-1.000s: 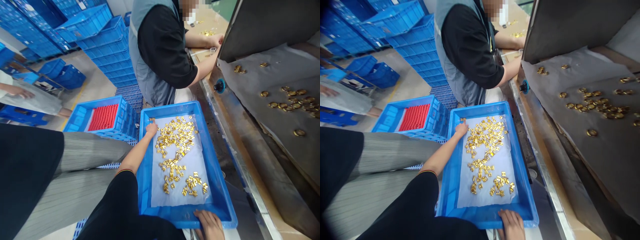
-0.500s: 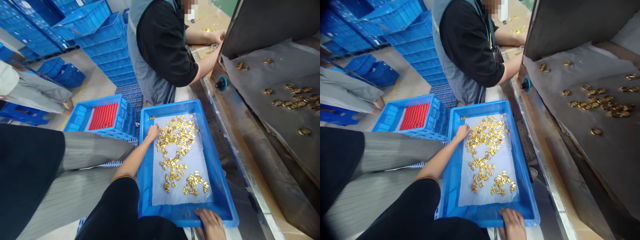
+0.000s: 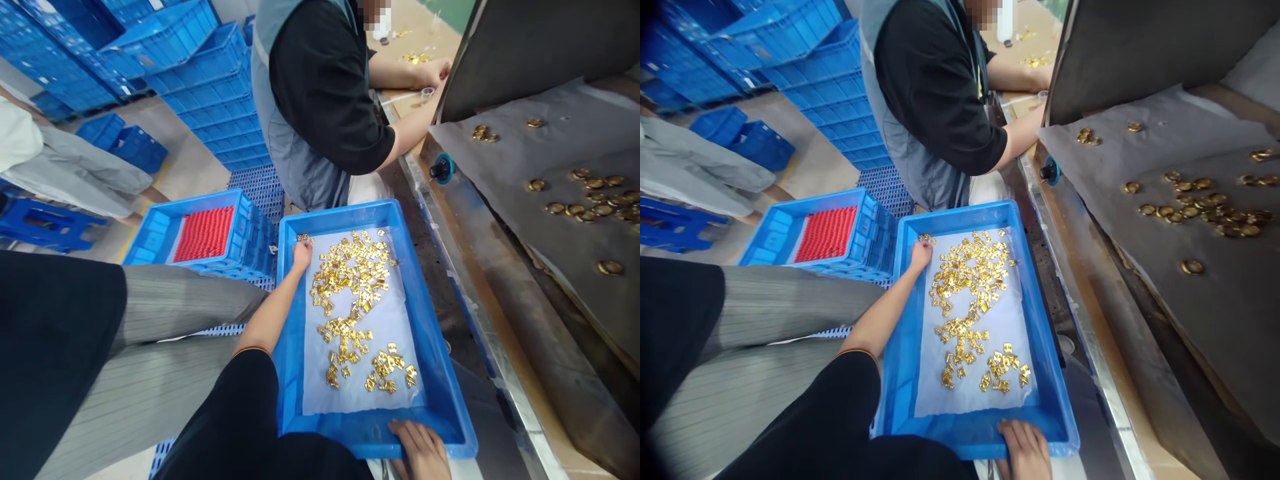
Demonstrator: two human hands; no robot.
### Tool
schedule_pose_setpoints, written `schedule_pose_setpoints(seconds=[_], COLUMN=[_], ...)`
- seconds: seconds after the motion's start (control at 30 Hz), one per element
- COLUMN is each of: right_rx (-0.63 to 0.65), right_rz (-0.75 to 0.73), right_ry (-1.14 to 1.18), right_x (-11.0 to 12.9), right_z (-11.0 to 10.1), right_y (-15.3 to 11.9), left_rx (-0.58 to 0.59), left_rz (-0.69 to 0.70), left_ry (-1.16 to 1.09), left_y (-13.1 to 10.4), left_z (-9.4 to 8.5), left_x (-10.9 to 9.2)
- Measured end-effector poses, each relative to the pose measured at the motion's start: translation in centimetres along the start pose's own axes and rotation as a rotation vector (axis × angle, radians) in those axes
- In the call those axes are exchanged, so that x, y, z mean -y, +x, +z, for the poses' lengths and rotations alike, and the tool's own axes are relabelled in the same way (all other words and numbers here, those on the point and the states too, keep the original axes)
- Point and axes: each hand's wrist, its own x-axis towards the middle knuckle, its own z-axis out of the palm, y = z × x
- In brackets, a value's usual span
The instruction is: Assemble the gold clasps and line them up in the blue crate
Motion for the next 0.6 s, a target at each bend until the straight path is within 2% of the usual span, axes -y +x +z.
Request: schedule_pose_setpoints(seconds=[0.17, 0.43, 0.6], right_rx=[0.009, -0.002, -0.025], right_rz=[-0.028, -0.047, 0.036], right_ry=[-0.006, -0.014, -0.017], right_x=[0.0, -0.2, 0.5], right_z=[-0.3, -0.1, 0.4], right_y=[0.0, 0.1, -0.1], left_rx=[-0.092, -0.1, -0.107], left_rz=[0.037, 0.045, 0.075], left_ry=[0.002, 0.034, 0.054], left_y=[-1.4, -2.1, -2.1], left_z=[0.4, 0.7, 0.9], left_x=[0.1, -0.5, -0.7])
